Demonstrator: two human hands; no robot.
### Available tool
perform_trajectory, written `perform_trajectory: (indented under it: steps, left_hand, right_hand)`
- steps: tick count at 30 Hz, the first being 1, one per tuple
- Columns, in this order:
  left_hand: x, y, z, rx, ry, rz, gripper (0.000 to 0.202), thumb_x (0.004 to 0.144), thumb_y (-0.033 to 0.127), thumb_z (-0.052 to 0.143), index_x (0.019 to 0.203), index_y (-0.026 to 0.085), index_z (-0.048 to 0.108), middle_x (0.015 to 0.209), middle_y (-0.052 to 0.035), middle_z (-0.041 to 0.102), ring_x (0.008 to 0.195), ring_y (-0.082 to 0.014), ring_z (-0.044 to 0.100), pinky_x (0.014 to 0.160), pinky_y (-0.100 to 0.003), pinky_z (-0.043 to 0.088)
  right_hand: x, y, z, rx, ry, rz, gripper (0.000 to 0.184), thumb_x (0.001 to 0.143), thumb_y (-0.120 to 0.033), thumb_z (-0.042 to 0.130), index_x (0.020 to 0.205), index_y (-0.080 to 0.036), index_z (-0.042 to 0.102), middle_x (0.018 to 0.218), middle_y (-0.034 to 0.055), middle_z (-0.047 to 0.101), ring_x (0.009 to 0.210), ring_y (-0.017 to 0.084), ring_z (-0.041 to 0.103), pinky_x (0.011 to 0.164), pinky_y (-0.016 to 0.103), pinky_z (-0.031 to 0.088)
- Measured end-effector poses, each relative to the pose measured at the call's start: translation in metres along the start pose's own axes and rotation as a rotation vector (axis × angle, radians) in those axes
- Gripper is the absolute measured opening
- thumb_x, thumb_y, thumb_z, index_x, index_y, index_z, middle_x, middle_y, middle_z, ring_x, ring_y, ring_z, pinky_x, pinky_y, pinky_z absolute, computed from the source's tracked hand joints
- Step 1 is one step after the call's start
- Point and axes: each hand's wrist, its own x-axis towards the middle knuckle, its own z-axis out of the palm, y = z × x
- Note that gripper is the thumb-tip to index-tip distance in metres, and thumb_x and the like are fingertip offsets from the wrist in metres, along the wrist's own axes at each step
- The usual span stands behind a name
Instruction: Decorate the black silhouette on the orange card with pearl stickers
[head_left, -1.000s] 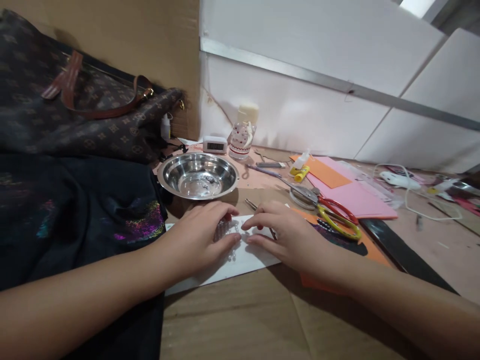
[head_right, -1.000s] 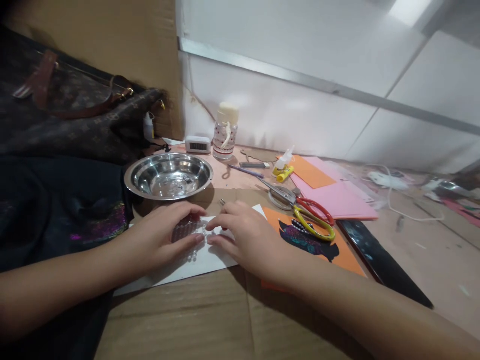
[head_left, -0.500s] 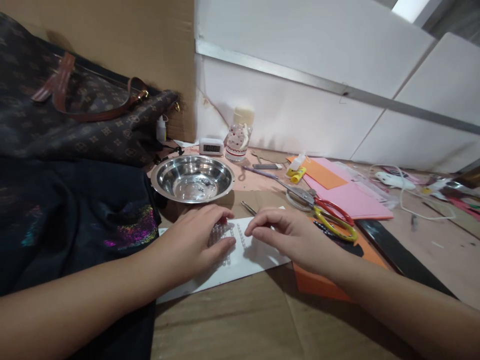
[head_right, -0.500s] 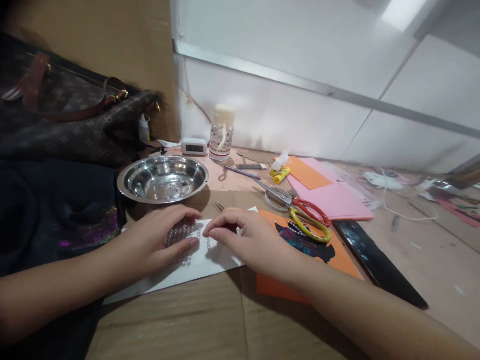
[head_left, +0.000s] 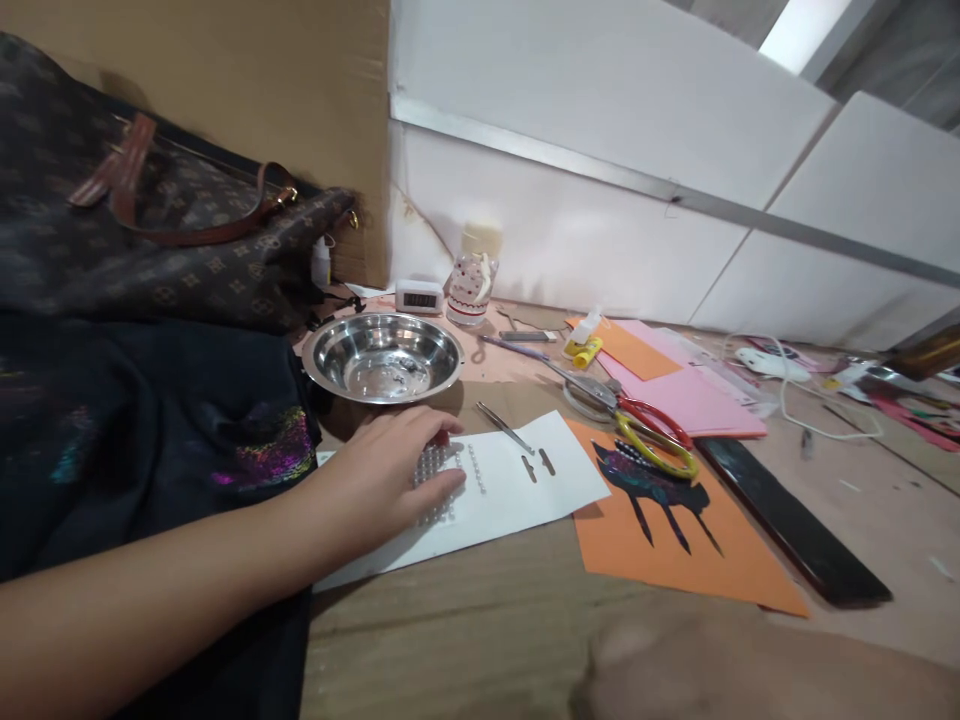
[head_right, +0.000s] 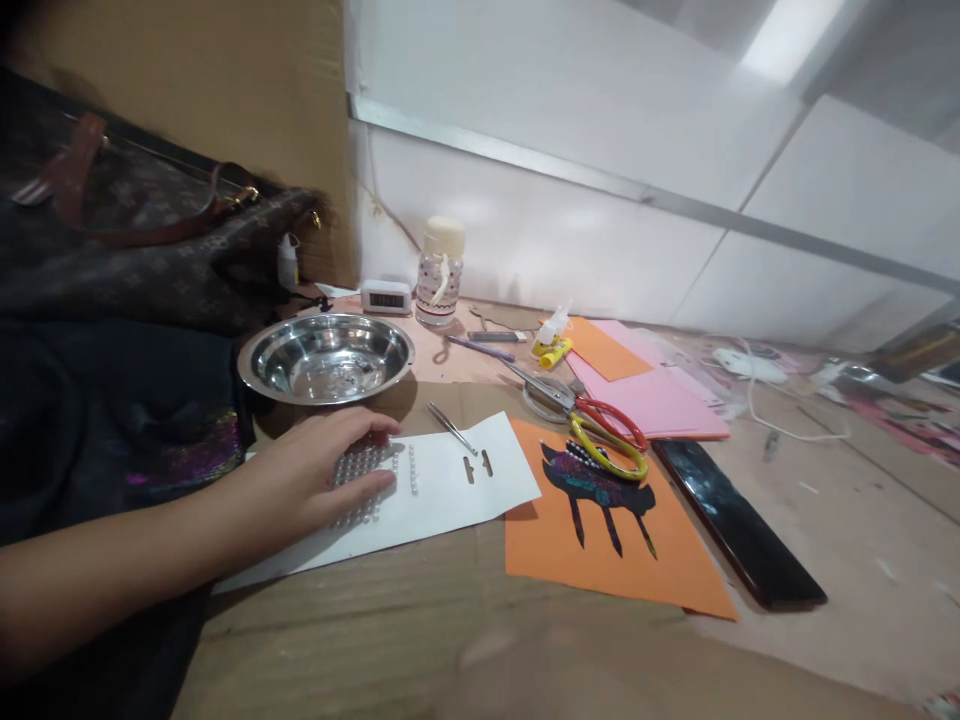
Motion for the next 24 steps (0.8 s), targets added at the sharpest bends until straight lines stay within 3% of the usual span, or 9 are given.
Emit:
perform_trajectory:
  steps: [4, 7, 12, 17, 24]
  left_hand:
    - [-0.002, 0.001, 0.001, 0.014, 0.016, 0.016, 0.038, 0.093, 0.038, 0.058, 0.126, 0.019, 0.059, 0.128, -0.0128, 0.066, 0.117, -0.0326, 0.061, 0.100, -0.050, 0.046]
    - [-0.003, 0.002, 0.001, 0.016, 0.025, 0.024, 0.040, 0.092, 0.039, 0.060, 0.127, 0.019, 0.058, 0.130, -0.0130, 0.066, 0.119, -0.0331, 0.060, 0.102, -0.051, 0.046]
    - [-0.003, 0.003, 0.000, 0.013, 0.034, 0.035, 0.041, 0.093, 0.039, 0.059, 0.128, 0.017, 0.058, 0.129, -0.0136, 0.066, 0.117, -0.0324, 0.061, 0.100, -0.051, 0.047]
    - [-0.002, 0.002, 0.000, -0.021, 0.035, 0.052, 0.043, 0.092, 0.038, 0.062, 0.130, 0.017, 0.057, 0.128, -0.0123, 0.067, 0.118, -0.0322, 0.061, 0.100, -0.051, 0.047]
    - [-0.002, 0.001, 0.001, 0.001, 0.030, 0.055, 0.038, 0.091, 0.033, 0.066, 0.125, 0.018, 0.058, 0.123, -0.0097, 0.068, 0.115, -0.0313, 0.062, 0.097, -0.050, 0.047]
  right_hand:
    - [0.020, 0.007, -0.002, 0.016, 0.092, 0.073, 0.011, 0.096, -0.027, 0.063, 0.096, -0.027, 0.074, 0.091, 0.0002, 0.076, 0.078, 0.015, 0.069, 0.068, 0.022, 0.052]
    - [0.052, 0.025, -0.001, 0.006, 0.291, 0.117, 0.015, 0.092, -0.016, 0.061, 0.094, -0.022, 0.075, 0.086, 0.0027, 0.075, 0.076, 0.016, 0.066, 0.069, 0.025, 0.050]
    - [0.096, 0.050, 0.004, -0.037, 0.282, 0.130, 0.011, 0.090, -0.016, 0.068, 0.098, -0.017, 0.076, 0.081, 0.0027, 0.071, 0.074, 0.016, 0.063, 0.068, 0.026, 0.046]
    - [0.102, 0.058, 0.012, -0.020, 0.221, 0.056, 0.011, 0.090, -0.014, 0.069, 0.096, -0.018, 0.077, 0.086, 0.0043, 0.070, 0.080, 0.018, 0.063, 0.073, 0.028, 0.047]
    - [0.101, 0.069, 0.023, 0.111, 0.277, 0.019, 0.008, 0.090, -0.014, 0.070, 0.091, -0.017, 0.077, 0.085, 0.0047, 0.071, 0.087, 0.019, 0.064, 0.079, 0.029, 0.049]
